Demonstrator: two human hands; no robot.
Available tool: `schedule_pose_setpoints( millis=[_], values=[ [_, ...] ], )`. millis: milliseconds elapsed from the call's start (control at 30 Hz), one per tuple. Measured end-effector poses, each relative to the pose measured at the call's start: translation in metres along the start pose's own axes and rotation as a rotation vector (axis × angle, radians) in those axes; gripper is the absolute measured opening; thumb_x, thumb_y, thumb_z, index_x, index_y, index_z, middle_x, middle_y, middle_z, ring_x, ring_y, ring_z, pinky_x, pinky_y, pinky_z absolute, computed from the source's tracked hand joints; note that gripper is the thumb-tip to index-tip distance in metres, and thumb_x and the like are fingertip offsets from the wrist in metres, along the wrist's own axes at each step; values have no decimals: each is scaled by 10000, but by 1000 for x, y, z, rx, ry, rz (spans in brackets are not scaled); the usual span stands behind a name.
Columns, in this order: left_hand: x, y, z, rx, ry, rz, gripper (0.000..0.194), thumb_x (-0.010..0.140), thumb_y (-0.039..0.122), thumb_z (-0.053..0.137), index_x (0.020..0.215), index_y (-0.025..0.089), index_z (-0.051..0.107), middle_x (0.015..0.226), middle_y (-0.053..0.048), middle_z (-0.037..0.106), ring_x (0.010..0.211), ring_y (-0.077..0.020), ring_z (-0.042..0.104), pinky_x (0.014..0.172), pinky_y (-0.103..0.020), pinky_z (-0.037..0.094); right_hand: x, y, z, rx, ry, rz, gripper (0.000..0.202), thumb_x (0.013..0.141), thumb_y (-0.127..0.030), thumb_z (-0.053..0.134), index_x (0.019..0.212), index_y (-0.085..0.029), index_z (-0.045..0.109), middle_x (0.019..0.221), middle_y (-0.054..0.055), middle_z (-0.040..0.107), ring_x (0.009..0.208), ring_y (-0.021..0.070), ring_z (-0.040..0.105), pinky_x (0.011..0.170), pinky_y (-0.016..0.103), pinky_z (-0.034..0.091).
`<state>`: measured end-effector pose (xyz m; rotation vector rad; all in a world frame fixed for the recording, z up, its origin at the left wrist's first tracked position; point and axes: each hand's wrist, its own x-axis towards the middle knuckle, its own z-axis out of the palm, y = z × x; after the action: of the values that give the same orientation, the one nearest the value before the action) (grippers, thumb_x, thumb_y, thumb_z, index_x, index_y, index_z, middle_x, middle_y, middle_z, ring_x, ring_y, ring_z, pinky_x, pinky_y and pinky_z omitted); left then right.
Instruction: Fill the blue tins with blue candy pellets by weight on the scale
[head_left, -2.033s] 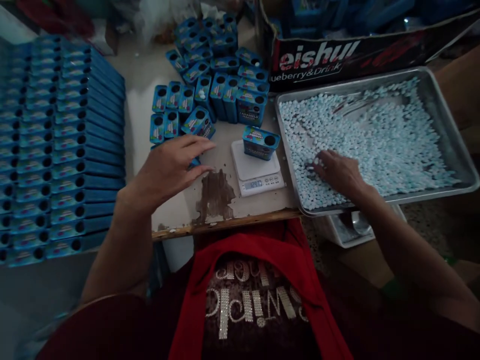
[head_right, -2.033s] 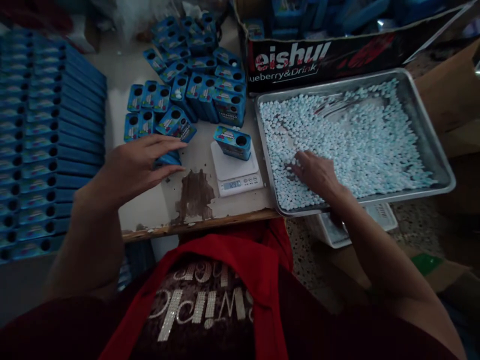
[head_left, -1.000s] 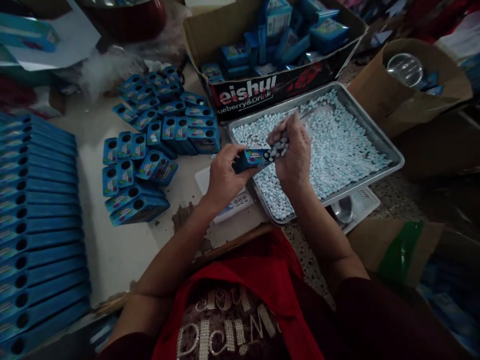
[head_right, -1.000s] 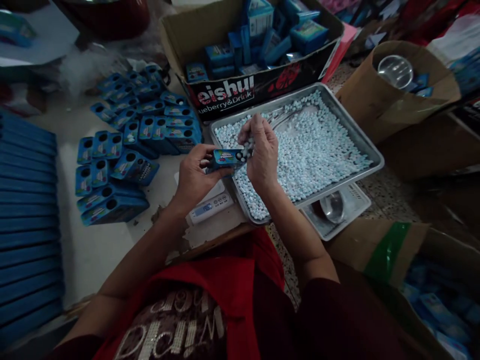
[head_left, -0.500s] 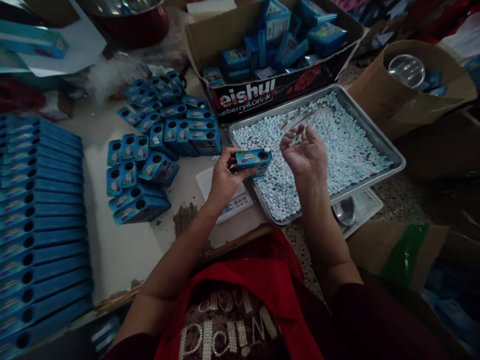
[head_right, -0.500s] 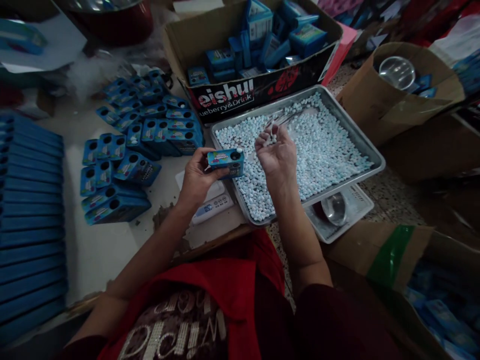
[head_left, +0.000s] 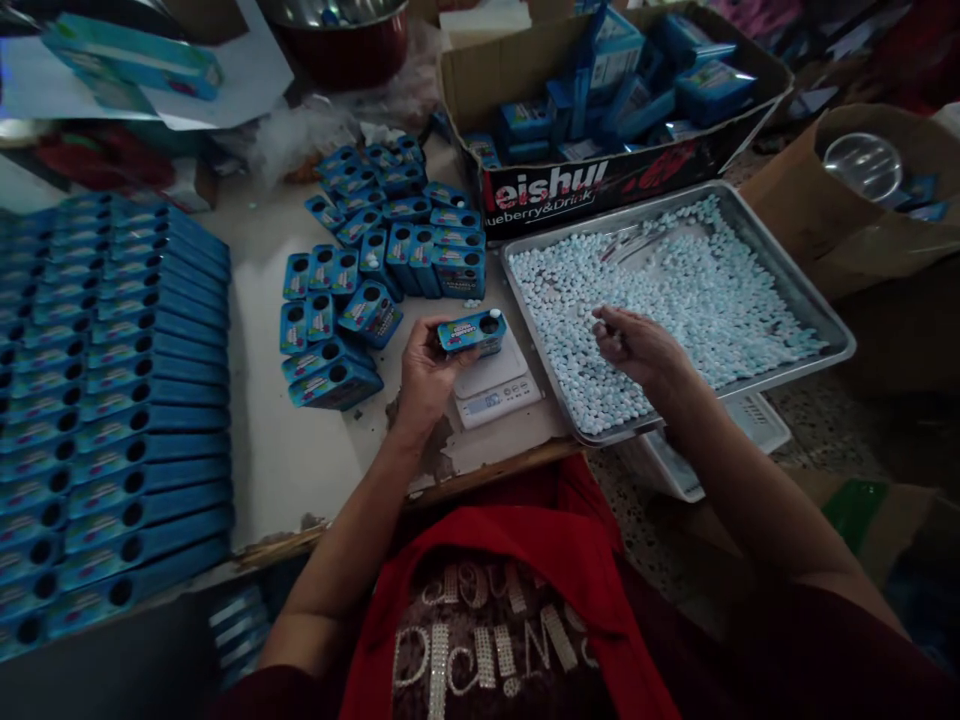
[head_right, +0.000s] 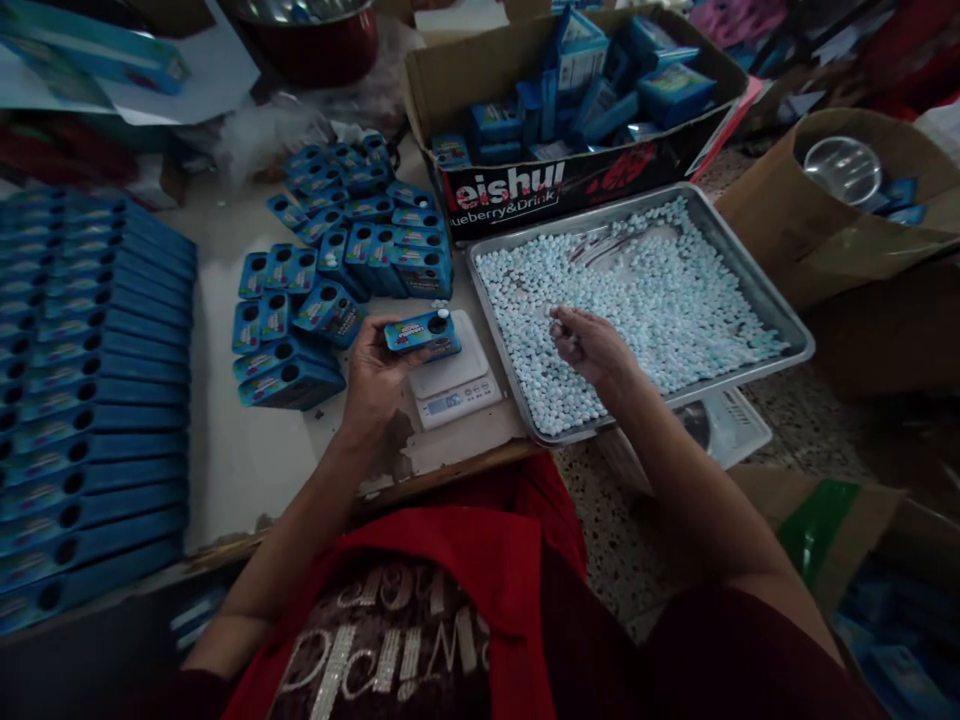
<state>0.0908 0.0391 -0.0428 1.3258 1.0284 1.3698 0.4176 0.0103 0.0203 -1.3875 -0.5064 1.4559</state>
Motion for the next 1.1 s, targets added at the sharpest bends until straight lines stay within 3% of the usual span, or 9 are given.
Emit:
schedule_pose_setpoints(
  millis=[167,300,433,533,600,700,800,967,1100],
  values=[
    [-18,-12,-6,71,-32,16,716,880,659,1058,1332,287,645,1228,-56,759,1129,-264,804,1022,-406,703,-7,-11,29,-27,-65,-43,328,708,-139,1051,901,-187,791,767,0,737,628,69,645,576,129,542],
    [-5,7,-15,323,-62,272,878,919,767,1028,1568,298,668,1535,-152,732,1470,-377,730,1322,-575,575,-15,-16,52,-162,-189,-69,343,767,-304,1113,904,-194,819,777,32,771,608,80,607,556,171,507],
    [25,39,-15,650,-295,465,955,944,939,882,1641,300,745,1742,-198,667,1691,-490,559,1478,-671,353,-13,-14,62,-245,-270,-88,457,715,-427,1177,870,-198,813,740,21,759,590,77,565,523,176,426],
    [34,48,-11,757,-444,473,904,1026,975,728,1615,292,794,1840,-211,605,1772,-544,463,1488,-787,229,-12,-8,61,-242,-274,-97,451,725,-449,1170,864,-203,819,735,15,755,593,75,546,522,178,410],
    [29,47,-12,777,-488,469,896,1049,977,679,1608,288,804,1844,-218,607,1774,-543,468,1482,-818,216,-15,-4,58,-230,-259,-92,396,775,-422,1137,868,-203,821,741,18,757,590,75,541,518,183,407],
    [14,44,-22,734,-451,477,986,985,1019,722,1664,306,769,1856,-213,595,1785,-525,471,1502,-760,262,-20,-4,55,-191,-196,-73,269,827,-278,1072,933,-199,838,810,29,796,643,86,614,578,181,500],
    [2,48,-40,682,-345,481,993,960,1005,781,1680,323,751,1840,-188,608,1778,-504,493,1508,-700,328,-23,-11,59,-176,-187,-16,271,827,-127,1028,991,-195,823,846,39,809,692,104,672,646,191,582],
    [-6,64,-79,674,-133,427,691,1071,762,864,1631,369,770,1669,-123,740,1592,-415,683,1442,-629,496,-23,-30,77,-211,-240,2,240,948,-153,994,1004,-216,769,784,18,748,631,123,652,553,214,546],
    [-17,73,-102,666,-68,401,479,1110,555,895,1553,395,806,1536,-88,802,1499,-394,741,1395,-632,563,-23,-45,91,-276,-245,-29,266,932,-66,978,987,-215,765,772,9,741,642,132,681,559,219,560]
  ],
)
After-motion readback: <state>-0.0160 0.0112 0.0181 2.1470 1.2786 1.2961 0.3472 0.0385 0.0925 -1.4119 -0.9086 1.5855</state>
